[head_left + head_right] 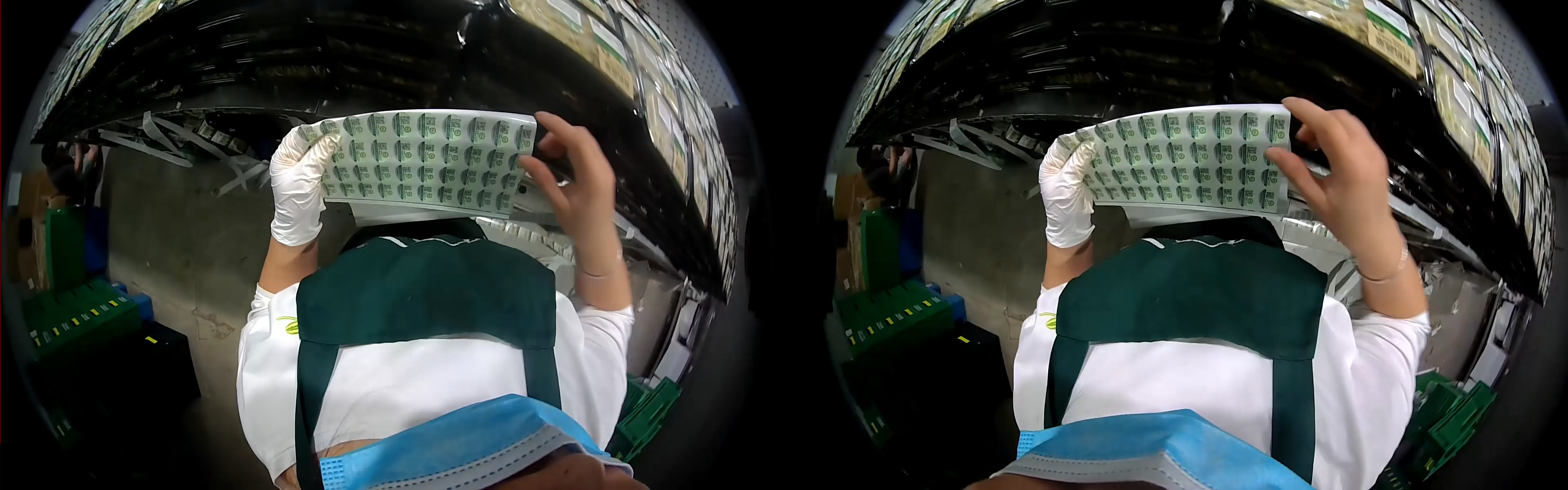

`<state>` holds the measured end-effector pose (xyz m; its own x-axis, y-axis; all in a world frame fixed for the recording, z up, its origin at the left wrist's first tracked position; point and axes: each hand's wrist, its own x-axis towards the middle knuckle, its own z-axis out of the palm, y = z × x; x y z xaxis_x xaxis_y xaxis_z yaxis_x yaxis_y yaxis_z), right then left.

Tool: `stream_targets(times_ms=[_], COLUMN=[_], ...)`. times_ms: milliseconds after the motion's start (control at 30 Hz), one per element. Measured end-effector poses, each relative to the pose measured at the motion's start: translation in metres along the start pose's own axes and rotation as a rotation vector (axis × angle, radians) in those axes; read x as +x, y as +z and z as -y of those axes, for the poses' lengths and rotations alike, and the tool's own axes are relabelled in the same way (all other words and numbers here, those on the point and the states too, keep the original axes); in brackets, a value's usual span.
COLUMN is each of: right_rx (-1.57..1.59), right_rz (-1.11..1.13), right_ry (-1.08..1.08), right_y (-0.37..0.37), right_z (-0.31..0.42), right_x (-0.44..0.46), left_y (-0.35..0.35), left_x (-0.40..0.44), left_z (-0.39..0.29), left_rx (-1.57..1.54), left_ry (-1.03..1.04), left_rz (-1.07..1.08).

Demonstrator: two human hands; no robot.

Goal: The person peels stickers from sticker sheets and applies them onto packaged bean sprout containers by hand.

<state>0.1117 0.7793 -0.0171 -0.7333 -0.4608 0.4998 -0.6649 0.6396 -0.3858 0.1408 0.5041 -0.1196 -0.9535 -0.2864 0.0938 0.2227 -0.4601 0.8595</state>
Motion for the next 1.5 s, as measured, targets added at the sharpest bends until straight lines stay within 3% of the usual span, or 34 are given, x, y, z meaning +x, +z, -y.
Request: stream_targets(times_ms=[67, 133, 167, 233, 333, 467, 533, 600, 667, 733, 867, 1067, 1167, 1200, 1300, 1400, 1467, 1500], right_rx=[0.340, 0.464, 0.467, 0.814, 0.981, 1.069, 1.061, 1.034, 0.891, 0.138, -0.172, -0.312, -0.355, -0.383, -0.387, -0.156, 0.149, 0.414], right_rz=[-0.072, -0.084, -0.092, -0.119, -0.080, -0.064, -0.062, 0.119, 0.149, 0.185, 0.051, 0.174, 0.107, 0.047, 0.061, -0.005, -0.063, -0.030], right_ry=[0.229, 0.341, 0.354, 0.517, 0.649, 0.626, 0.671, 0.765, 0.723, 0.392, -0.244, -0.260, -0.369, -0.426, -0.496, -0.630, -0.415, -0.090], right_y=[0.032, 0.044, 0.044, 0.045, 0.035, 0.031, 0.022, 0.012, 0.002, -0.017, -0.051, -0.091, -0.113, -0.057, -0.062, -0.076, -0.095, -0.109], right_z=[0.004, -0.001, 0.000, 0.001, 0.008, -0.005, -0.005, -0.018, -0.022, -0.034, -0.045, -0.104, -0.130, -0.084, -0.085, -0.082, -0.086, -0.084], right_x=[-0.005, -0.016, -0.021, -0.025, -0.033, -0.041, -0.039, -0.042, -0.035, -0.031, -0.022, -0.053, -0.065, -0.036, -0.038, -0.036, -0.025, -0.021], left_y=[-0.004, -0.003, -0.003, 0.001, 0.018, 0.005, 0.003, 0.013, 0.018, 0.032, 0.085, 0.169, 0.196, 0.125, 0.131, 0.127, 0.121, 0.120], left_x=[0.008, 0.004, 0.001, 0.001, -0.014, -0.013, -0.010, -0.009, -0.002, 0.002, 0.001, -0.007, -0.016, 0.001, -0.005, -0.005, -0.003, 0.000], left_z=[-0.003, -0.004, -0.005, -0.012, -0.026, -0.006, -0.004, -0.014, -0.007, 0.001, 0.017, 0.055, 0.075, 0.053, 0.057, 0.064, 0.068, 0.068], left_rx=[-0.012, 0.016, -0.028, 0.002, 0.006, 0.038, -0.007, 0.106, 0.044, 0.030, 0.151, 0.082, 0.050, 0.004, -0.031, -0.019, 0.003, 0.026], left_ry=[-0.029, -0.015, -0.006, 0.009, -0.166, 0.058, 0.066, 0.034, 0.017, 0.029, -0.036, -0.098, -0.137, -0.131, -0.240, -0.327, -0.321, -0.312], left_rz=[0.029, 0.015, 0.065, 0.187, 0.187, 0.210, 0.182, 0.186, 0.189, 0.250, 0.285, 0.226, 0.223, 0.191, 0.116, 0.026, 0.041, 0.065])
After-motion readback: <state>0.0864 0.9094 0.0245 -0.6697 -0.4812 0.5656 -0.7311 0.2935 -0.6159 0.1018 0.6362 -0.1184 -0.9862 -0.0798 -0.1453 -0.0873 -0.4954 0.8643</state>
